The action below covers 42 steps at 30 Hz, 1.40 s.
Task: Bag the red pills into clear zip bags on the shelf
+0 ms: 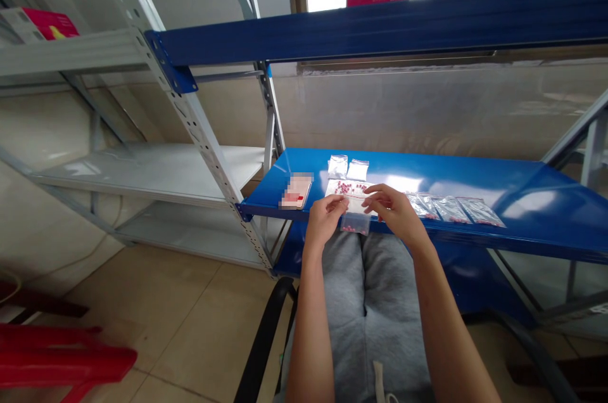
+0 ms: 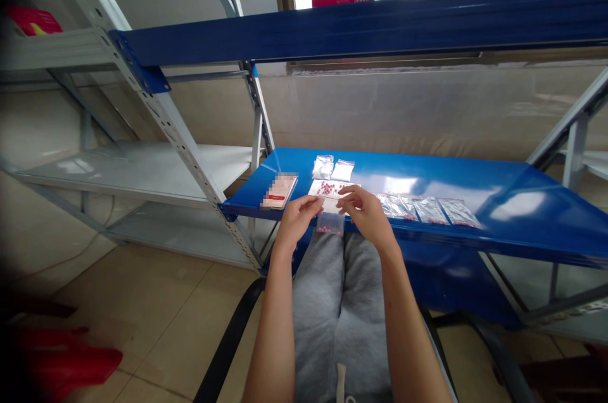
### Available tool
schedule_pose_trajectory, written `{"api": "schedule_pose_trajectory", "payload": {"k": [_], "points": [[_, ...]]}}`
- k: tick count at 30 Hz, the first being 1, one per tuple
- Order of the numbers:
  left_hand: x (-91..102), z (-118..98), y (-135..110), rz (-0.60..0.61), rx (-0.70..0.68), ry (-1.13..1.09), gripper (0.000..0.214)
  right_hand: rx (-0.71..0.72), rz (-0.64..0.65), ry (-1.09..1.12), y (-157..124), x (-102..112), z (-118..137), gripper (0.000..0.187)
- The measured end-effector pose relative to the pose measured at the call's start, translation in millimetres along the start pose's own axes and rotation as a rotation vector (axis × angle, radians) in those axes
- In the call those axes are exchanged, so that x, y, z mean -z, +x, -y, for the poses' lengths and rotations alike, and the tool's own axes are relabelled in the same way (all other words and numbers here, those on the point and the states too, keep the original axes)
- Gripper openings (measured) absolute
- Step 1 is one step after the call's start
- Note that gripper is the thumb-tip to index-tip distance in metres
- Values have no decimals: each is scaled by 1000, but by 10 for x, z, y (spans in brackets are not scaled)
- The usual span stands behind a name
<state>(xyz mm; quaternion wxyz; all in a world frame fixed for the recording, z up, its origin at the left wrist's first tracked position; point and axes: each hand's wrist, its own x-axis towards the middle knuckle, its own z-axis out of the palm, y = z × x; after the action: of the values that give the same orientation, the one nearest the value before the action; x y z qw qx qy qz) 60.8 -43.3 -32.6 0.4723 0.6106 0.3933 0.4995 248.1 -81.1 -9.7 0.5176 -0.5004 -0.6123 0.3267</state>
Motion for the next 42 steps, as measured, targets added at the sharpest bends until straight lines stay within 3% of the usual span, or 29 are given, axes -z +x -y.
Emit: {"api": "schedule_pose_trajectory", "payload": {"k": [10,24,35,42], "points": [[-52,-61,-10,-46,39,-169,33,-91,-19,174,7,-51,-47,43],[-49,-36,13,-47,-11,-70,30,-49,-93,65,17,-20,-80,32],[-77,-104,-15,-60,-18,-105,24,-96,-7,161,-9,-57,-48,37],[-83,-78,-11,-72,-28,-91,22,-25,-52,89,-2,-91,-38,31]]}}
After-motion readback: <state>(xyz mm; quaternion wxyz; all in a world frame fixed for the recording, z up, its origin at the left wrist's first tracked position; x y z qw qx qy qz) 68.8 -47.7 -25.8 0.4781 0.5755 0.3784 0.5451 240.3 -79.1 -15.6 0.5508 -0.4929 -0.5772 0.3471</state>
